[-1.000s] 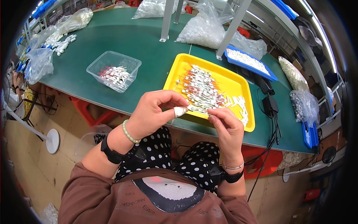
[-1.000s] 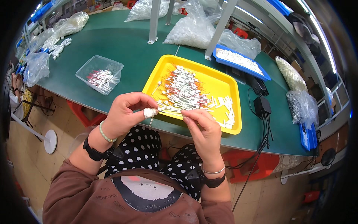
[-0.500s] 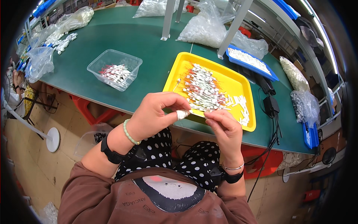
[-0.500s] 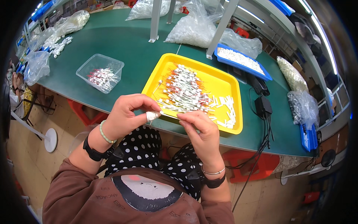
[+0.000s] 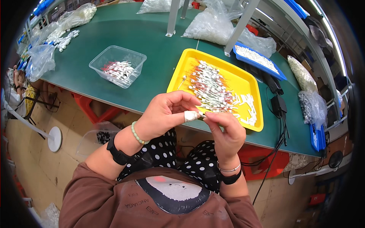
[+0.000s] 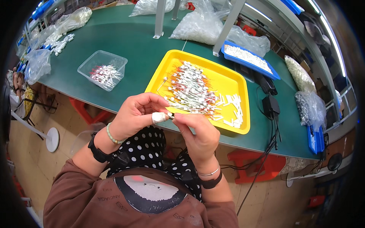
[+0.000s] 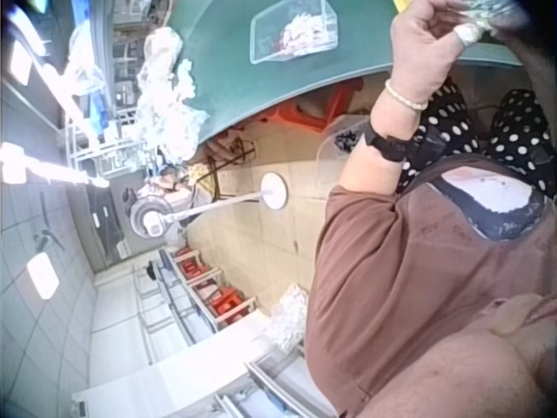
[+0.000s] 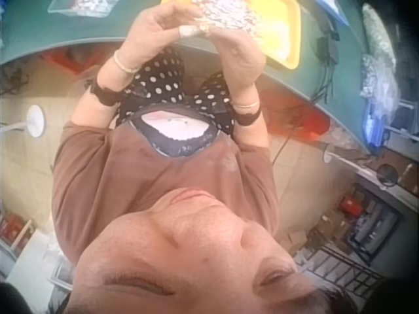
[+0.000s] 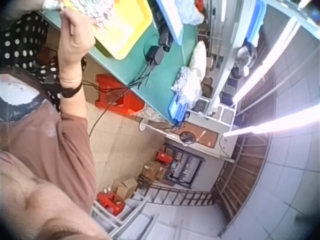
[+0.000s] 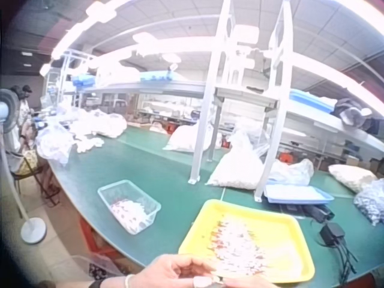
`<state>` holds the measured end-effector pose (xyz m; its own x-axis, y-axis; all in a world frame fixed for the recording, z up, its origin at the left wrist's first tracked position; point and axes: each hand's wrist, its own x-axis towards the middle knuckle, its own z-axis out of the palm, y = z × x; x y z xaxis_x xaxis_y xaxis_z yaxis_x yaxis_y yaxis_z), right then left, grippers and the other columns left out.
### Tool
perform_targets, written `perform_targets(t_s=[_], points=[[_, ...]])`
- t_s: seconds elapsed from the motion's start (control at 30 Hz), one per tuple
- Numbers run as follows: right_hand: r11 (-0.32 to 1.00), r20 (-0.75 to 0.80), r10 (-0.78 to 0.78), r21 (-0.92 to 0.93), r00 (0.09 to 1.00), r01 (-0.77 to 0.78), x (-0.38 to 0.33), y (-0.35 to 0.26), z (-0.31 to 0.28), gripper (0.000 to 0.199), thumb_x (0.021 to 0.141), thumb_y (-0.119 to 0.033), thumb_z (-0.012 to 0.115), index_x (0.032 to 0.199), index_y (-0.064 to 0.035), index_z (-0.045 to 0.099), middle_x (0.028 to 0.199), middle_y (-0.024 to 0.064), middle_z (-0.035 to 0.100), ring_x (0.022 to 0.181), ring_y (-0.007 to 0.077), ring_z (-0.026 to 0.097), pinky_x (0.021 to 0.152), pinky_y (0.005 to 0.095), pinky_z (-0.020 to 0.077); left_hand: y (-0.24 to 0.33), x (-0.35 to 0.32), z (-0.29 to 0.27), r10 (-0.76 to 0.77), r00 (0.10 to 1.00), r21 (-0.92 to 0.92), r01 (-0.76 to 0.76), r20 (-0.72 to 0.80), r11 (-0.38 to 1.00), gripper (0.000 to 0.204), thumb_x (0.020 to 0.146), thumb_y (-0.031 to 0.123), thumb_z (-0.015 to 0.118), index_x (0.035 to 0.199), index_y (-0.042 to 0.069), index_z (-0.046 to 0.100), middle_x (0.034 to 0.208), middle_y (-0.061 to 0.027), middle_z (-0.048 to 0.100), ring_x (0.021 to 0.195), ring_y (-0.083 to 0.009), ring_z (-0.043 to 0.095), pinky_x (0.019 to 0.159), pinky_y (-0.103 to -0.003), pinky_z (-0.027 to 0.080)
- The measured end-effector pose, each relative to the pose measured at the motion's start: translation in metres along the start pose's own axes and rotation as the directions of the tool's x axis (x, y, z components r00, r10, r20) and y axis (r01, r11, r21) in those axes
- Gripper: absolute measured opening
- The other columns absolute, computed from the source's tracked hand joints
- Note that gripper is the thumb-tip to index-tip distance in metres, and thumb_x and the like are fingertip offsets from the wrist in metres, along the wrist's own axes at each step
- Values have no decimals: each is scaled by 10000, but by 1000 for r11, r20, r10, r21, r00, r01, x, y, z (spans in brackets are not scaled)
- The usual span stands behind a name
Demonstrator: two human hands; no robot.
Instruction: The person transfers small electronic pins by hand from a plastic tray into a clear plastic container.
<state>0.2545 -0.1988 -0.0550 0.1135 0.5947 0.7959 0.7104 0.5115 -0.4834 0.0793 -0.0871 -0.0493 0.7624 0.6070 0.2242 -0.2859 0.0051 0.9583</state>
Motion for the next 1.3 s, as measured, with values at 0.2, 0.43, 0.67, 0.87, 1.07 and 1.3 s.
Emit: perform_targets(t_s=[0.2, 0.43, 0.67, 0.87, 1.07, 1.3], points=[[845, 24, 436, 334, 900, -418, -11, -1, -4, 162, 847, 60, 731, 1007, 39, 713, 949, 83, 690, 891, 133, 662, 762, 241, 529, -5, -3, 1, 39, 995, -4, -40, -90, 999, 295, 904, 61, 708, 1179, 1, 619, 1018, -52, 710, 945, -89, 666, 851, -231, 529], [753, 18, 542, 433, 840, -495, -16, -2, -1, 101, 890, 21, 712, 987, 44, 720, 882, 64, 679, 762, 121, 672, 707, 221, 538, -14, -3, 4, 8, 997, -57, -13, -78, 998, 274, 903, 45, 704, 1161, 2, 624, 1017, -47, 701, 958, -88, 658, 865, -234, 528], [572, 83, 642, 609, 762, -549, -19, 0, 4, 118, 913, -7, 698, 1017, 47, 709, 890, 72, 695, 743, 128, 677, 719, 235, 556, -18, -4, 5, 24, 996, -97, -32, -82, 995, 259, 903, 32, 698, 1150, 4, 625, 1030, -42, 689, 969, -91, 656, 884, -239, 528], [781, 52, 470, 441, 881, -442, -18, 0, -3, 132, 910, 1, 695, 1026, 61, 712, 921, 102, 711, 747, 139, 685, 734, 245, 561, -15, -6, 5, 27, 997, -78, -34, -78, 996, 267, 903, 26, 693, 1158, 10, 617, 1020, -34, 686, 983, -94, 656, 897, -240, 525], [660, 190, 529, 521, 827, -541, -20, 3, -5, 122, 908, 11, 687, 1022, 48, 713, 951, 96, 703, 818, 154, 692, 755, 259, 563, -9, -6, -4, 71, 993, -9, -72, -89, 997, 281, 888, 11, 705, 1152, 20, 611, 1021, -43, 688, 946, -106, 663, 874, -244, 528], [867, 21, 380, -355, 925, -349, 23, 75, -99, 255, 893, -34, 670, 1135, 43, 652, 1075, 203, 683, 966, 277, 682, 860, 339, 534, 79, 8, -169, 340, 882, 554, -113, -327, 825, 345, 908, 52, 660, 1245, 57, 584, 996, -17, 631, 931, -70, 593, 817, -235, 491]])
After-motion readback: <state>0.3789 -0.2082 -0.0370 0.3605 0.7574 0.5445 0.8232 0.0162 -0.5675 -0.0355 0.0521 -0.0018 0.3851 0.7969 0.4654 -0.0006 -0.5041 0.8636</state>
